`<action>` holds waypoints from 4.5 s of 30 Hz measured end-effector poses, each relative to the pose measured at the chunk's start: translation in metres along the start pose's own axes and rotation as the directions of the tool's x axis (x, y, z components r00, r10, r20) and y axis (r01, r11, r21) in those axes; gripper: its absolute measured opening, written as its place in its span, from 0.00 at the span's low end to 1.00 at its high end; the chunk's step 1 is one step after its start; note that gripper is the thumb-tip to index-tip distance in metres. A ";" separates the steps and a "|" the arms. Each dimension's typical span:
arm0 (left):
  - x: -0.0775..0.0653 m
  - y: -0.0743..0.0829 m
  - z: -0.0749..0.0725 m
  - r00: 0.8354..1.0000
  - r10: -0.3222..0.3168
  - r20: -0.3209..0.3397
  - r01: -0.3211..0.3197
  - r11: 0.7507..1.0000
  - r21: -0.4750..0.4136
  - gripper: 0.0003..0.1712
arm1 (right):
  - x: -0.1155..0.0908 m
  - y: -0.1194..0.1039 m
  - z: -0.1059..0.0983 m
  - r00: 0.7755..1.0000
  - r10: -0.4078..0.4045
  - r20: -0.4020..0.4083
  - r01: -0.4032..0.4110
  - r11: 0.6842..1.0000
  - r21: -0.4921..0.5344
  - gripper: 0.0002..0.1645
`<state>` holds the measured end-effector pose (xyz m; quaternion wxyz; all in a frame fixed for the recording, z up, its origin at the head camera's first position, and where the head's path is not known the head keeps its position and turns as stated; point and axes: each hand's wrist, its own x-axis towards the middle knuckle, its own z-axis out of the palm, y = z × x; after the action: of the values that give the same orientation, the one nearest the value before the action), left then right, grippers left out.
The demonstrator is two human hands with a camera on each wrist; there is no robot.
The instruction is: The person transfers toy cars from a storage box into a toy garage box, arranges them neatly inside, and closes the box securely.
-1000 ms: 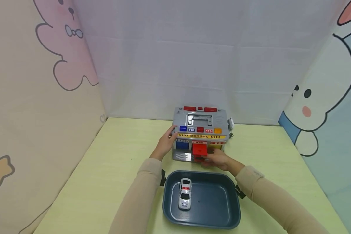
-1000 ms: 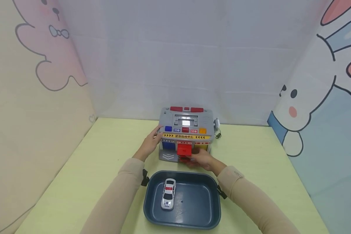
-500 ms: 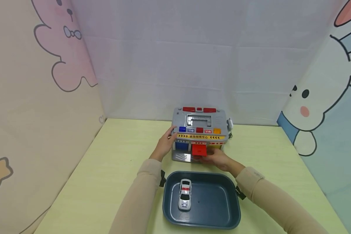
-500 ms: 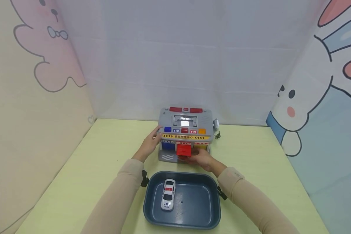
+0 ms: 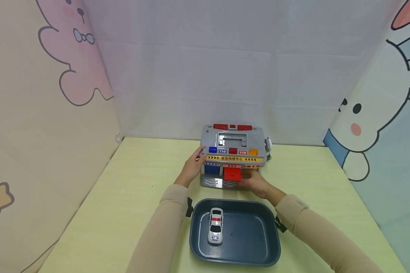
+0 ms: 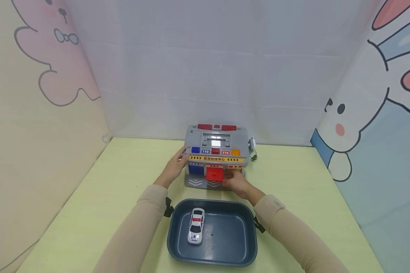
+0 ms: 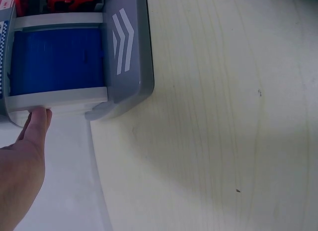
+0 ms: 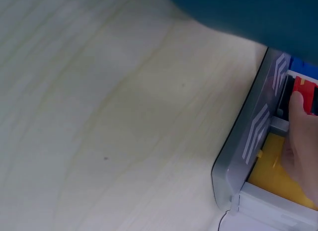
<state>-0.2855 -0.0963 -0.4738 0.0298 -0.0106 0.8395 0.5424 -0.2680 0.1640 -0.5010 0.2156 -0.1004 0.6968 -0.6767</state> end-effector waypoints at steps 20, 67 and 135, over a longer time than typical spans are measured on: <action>-0.002 0.003 -0.003 1.000 -0.011 0.004 0.011 1.000 0.003 0.30 | -0.002 0.000 -0.005 0.999 0.033 0.014 -0.034 0.999 0.027 0.34; -0.005 0.003 -0.002 1.000 -0.003 0.004 0.003 1.000 -0.003 0.29 | -0.017 -0.061 0.011 0.854 -0.515 0.070 0.227 0.247 -0.942 0.42; 0.003 -0.002 -0.007 0.999 0.041 0.027 -0.041 0.999 0.013 0.29 | 0.011 -0.035 0.004 0.731 -0.631 0.261 0.159 -0.214 -0.964 0.53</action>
<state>-0.2885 -0.1029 -0.4730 0.0298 0.0140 0.8427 0.5374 -0.2817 0.1531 -0.4680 -0.2780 -0.3279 0.9028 -0.0032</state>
